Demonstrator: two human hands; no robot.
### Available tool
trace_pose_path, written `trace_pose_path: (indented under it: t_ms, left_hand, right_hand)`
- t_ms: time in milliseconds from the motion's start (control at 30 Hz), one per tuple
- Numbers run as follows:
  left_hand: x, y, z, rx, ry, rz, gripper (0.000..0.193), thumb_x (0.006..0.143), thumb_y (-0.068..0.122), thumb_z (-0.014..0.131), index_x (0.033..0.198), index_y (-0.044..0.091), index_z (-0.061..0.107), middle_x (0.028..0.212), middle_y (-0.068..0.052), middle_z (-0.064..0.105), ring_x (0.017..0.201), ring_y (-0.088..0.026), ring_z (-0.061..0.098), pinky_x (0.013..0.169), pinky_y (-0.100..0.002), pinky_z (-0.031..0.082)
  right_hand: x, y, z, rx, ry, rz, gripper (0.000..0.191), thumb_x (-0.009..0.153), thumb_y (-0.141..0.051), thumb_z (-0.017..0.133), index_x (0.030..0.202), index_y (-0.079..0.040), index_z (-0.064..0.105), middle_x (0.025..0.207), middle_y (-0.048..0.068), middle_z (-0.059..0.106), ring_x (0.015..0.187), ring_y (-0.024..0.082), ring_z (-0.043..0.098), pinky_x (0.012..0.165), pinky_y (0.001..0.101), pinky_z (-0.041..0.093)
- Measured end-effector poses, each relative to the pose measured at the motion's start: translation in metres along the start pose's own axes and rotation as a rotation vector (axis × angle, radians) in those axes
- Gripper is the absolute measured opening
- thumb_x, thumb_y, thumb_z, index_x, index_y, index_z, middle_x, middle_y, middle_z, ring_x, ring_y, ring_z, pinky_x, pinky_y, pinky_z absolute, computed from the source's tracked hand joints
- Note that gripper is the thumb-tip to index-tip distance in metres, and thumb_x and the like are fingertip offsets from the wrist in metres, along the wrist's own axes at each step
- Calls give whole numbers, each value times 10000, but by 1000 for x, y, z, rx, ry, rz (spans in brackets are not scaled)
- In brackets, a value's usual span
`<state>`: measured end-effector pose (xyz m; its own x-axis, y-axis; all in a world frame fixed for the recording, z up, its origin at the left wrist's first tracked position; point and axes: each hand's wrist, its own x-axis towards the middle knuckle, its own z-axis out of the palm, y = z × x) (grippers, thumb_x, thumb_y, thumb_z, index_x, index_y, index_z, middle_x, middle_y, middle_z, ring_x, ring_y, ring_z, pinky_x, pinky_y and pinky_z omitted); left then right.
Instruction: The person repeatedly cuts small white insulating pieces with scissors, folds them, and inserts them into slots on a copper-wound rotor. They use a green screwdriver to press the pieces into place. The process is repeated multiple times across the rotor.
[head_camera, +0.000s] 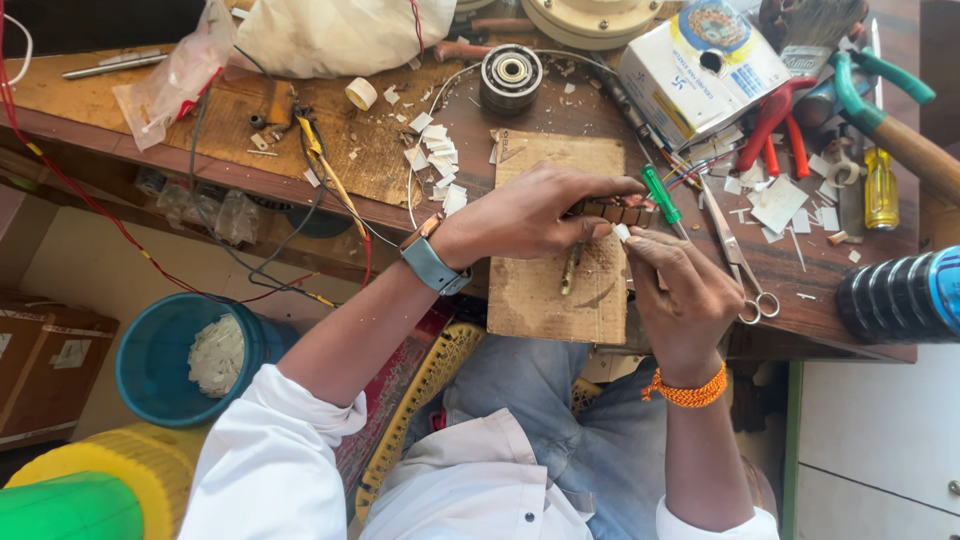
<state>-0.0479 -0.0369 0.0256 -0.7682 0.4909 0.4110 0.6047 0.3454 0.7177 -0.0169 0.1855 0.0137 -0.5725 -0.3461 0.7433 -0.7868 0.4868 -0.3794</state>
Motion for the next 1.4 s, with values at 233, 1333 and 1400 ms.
trace_pose_path:
  t_ms: [233, 1333, 1400]
  left_hand:
    - [-3, 22, 10, 227, 33, -214, 475, 891, 148, 705, 1357, 189, 625, 1151, -108, 746, 1056, -334, 702, 872, -479, 536]
    - [-6, 13, -13, 375, -68, -128, 543, 859, 175, 686, 1392, 163, 583, 1034, -171, 735, 949, -394, 680, 769, -550, 510]
    - [-6, 12, -14, 392, -56, -107, 566, 841, 133, 668, 1399, 178, 587, 1049, -162, 739, 955, -388, 685, 782, -542, 518]
  right_hand:
    - [1, 6, -1, 92, -26, 14, 207, 909, 87, 827, 1067, -15, 741, 1067, 137, 758, 986, 241, 768, 813, 302, 608]
    - [5, 8, 33, -171, 130, -359, 224, 833, 130, 737, 1042, 48, 745, 1032, 162, 726, 958, 320, 726, 834, 400, 613]
    - [6, 11, 37, -161, 156, -363, 223, 836, 126, 740, 1044, 45, 744, 1028, 157, 721, 950, 316, 721, 833, 402, 611]
